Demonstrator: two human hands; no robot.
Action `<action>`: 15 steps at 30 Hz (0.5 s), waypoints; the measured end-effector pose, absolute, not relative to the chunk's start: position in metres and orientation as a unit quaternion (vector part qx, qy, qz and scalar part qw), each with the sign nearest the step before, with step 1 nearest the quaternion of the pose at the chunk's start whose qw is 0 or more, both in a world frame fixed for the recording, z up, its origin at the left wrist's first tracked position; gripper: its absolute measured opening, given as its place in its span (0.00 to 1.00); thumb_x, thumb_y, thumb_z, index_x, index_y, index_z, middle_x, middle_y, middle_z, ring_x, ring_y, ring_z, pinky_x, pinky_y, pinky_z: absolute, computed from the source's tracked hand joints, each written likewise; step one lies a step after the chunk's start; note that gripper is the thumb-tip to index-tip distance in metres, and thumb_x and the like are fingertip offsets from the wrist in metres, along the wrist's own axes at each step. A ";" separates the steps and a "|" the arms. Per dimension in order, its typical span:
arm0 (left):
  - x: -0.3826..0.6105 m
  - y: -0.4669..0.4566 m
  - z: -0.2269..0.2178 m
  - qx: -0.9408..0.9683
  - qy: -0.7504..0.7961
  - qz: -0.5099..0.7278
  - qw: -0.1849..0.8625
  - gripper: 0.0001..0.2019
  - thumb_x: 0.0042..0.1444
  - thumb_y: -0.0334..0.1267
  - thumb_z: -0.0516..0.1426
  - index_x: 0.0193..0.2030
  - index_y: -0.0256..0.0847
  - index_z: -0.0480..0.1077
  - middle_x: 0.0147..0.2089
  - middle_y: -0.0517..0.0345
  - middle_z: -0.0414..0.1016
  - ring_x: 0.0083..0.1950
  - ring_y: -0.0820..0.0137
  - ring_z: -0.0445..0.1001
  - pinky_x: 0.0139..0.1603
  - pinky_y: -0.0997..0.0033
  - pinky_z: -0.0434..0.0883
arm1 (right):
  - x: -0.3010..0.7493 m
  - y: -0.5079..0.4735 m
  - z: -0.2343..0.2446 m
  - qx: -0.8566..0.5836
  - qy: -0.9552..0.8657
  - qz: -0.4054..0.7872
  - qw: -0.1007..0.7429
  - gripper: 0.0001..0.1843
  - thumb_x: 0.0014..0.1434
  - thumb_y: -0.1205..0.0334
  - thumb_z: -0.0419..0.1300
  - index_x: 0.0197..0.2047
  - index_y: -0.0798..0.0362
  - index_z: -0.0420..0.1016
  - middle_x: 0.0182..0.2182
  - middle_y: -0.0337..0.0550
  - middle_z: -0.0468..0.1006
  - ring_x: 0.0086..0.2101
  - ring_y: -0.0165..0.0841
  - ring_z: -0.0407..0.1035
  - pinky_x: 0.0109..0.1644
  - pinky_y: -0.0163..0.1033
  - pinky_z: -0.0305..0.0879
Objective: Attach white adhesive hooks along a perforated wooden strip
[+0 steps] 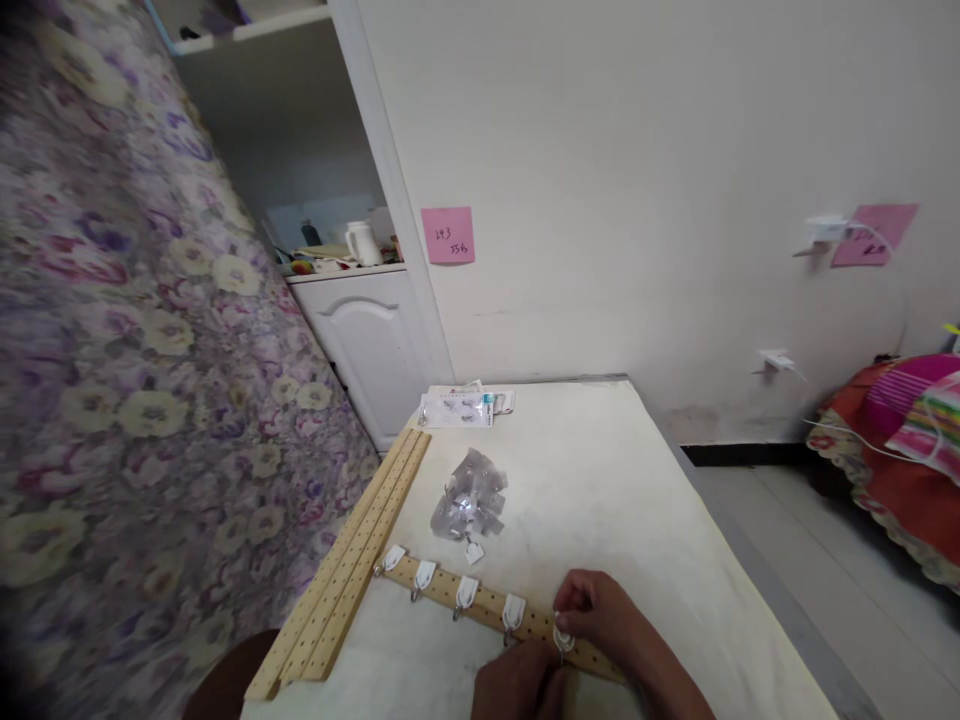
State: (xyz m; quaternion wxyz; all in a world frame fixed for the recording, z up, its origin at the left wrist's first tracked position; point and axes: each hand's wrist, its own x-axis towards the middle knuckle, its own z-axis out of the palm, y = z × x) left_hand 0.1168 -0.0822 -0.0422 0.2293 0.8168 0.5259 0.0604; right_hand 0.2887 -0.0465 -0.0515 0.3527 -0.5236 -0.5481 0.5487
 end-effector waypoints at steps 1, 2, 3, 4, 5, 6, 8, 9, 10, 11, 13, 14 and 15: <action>0.117 -0.082 -0.042 0.814 0.529 0.054 0.231 0.13 0.57 0.40 0.47 0.41 0.47 0.72 0.42 0.54 0.80 0.43 0.61 0.77 0.42 0.65 0.70 | 0.289 -0.046 -0.051 -0.522 -0.549 0.550 0.351 0.05 0.41 0.68 0.60 0.26 0.54 0.72 0.19 0.32 0.70 0.22 0.26 0.63 0.28 0.31 0.56; 0.117 -0.082 -0.041 0.811 0.534 0.043 0.235 0.13 0.57 0.40 0.48 0.41 0.47 0.72 0.42 0.53 0.80 0.43 0.60 0.77 0.42 0.65 0.70 | 0.288 -0.046 -0.051 -0.522 -0.549 0.551 0.349 0.05 0.41 0.68 0.60 0.26 0.54 0.72 0.19 0.32 0.70 0.23 0.26 0.63 0.28 0.31 0.56; 0.118 -0.081 -0.041 0.809 0.537 0.034 0.237 0.13 0.56 0.40 0.48 0.41 0.47 0.72 0.42 0.52 0.80 0.44 0.59 0.77 0.42 0.63 0.70 | 0.288 -0.046 -0.050 -0.522 -0.550 0.552 0.347 0.05 0.40 0.68 0.59 0.26 0.54 0.72 0.19 0.32 0.70 0.23 0.26 0.63 0.28 0.31 0.56; 0.118 -0.081 -0.041 0.808 0.539 0.026 0.237 0.13 0.56 0.40 0.48 0.41 0.46 0.72 0.42 0.52 0.80 0.44 0.58 0.77 0.41 0.62 0.70 | 0.288 -0.046 -0.049 -0.522 -0.551 0.553 0.345 0.05 0.40 0.69 0.59 0.26 0.54 0.72 0.19 0.32 0.70 0.23 0.26 0.63 0.28 0.31 0.56; 0.118 -0.080 -0.041 0.808 0.538 0.022 0.238 0.13 0.56 0.41 0.47 0.41 0.46 0.72 0.43 0.51 0.80 0.44 0.57 0.77 0.42 0.62 0.71 | 0.287 -0.045 -0.049 -0.521 -0.552 0.554 0.343 0.05 0.40 0.69 0.59 0.26 0.54 0.72 0.18 0.32 0.69 0.23 0.26 0.62 0.28 0.31 0.55; 0.118 -0.080 -0.041 0.811 0.534 0.021 0.238 0.14 0.57 0.41 0.47 0.41 0.46 0.72 0.43 0.51 0.80 0.44 0.57 0.76 0.42 0.61 0.71 | 0.287 -0.045 -0.048 -0.519 -0.554 0.554 0.341 0.05 0.39 0.69 0.59 0.25 0.54 0.72 0.18 0.31 0.69 0.22 0.25 0.62 0.28 0.31 0.55; 0.118 -0.079 -0.043 0.814 0.529 0.018 0.239 0.14 0.57 0.41 0.47 0.42 0.46 0.72 0.44 0.51 0.79 0.45 0.58 0.76 0.43 0.62 0.71 | 0.287 -0.045 -0.048 -0.513 -0.559 0.555 0.341 0.06 0.39 0.70 0.59 0.25 0.54 0.71 0.18 0.31 0.68 0.22 0.25 0.61 0.28 0.31 0.53; 0.118 -0.079 -0.044 0.813 0.530 0.012 0.241 0.14 0.57 0.40 0.47 0.43 0.46 0.71 0.44 0.52 0.79 0.46 0.58 0.76 0.44 0.62 0.70 | 0.287 -0.045 -0.049 -0.510 -0.561 0.555 0.342 0.06 0.39 0.70 0.59 0.25 0.54 0.71 0.18 0.31 0.68 0.22 0.25 0.60 0.27 0.31 0.53; 0.118 -0.078 -0.046 0.809 0.535 0.008 0.243 0.14 0.56 0.39 0.47 0.43 0.46 0.71 0.45 0.52 0.79 0.46 0.59 0.76 0.45 0.62 0.70 | 0.287 -0.046 -0.050 -0.508 -0.561 0.556 0.344 0.06 0.40 0.70 0.59 0.26 0.54 0.71 0.18 0.31 0.68 0.22 0.25 0.60 0.27 0.31 0.53; 0.118 -0.078 -0.049 0.804 0.540 0.003 0.248 0.13 0.55 0.39 0.48 0.43 0.46 0.71 0.45 0.52 0.79 0.46 0.59 0.75 0.45 0.62 0.70 | 0.287 -0.046 -0.050 -0.506 -0.561 0.558 0.345 0.05 0.40 0.70 0.59 0.26 0.54 0.71 0.18 0.31 0.68 0.22 0.25 0.60 0.28 0.31 0.53; 0.117 -0.076 -0.055 0.797 0.547 -0.002 0.257 0.13 0.54 0.38 0.50 0.43 0.46 0.71 0.46 0.53 0.78 0.47 0.60 0.75 0.46 0.63 0.69 | 0.288 -0.046 -0.052 -0.502 -0.558 0.562 0.346 0.05 0.41 0.68 0.60 0.26 0.54 0.70 0.18 0.31 0.68 0.22 0.25 0.61 0.28 0.31 0.54; 0.116 -0.076 -0.057 0.795 0.546 -0.001 0.263 0.13 0.53 0.37 0.51 0.43 0.47 0.72 0.46 0.53 0.78 0.47 0.60 0.74 0.46 0.64 0.69 | 0.288 -0.046 -0.053 -0.502 -0.556 0.564 0.347 0.05 0.41 0.67 0.60 0.26 0.54 0.70 0.18 0.31 0.68 0.22 0.25 0.61 0.28 0.31 0.54; 0.115 -0.076 -0.059 0.792 0.547 0.001 0.271 0.12 0.52 0.37 0.52 0.42 0.47 0.72 0.46 0.55 0.78 0.47 0.61 0.74 0.45 0.65 0.68 | 0.288 -0.045 -0.054 -0.503 -0.554 0.564 0.348 0.05 0.42 0.66 0.61 0.26 0.54 0.70 0.18 0.30 0.67 0.22 0.25 0.61 0.27 0.31 0.53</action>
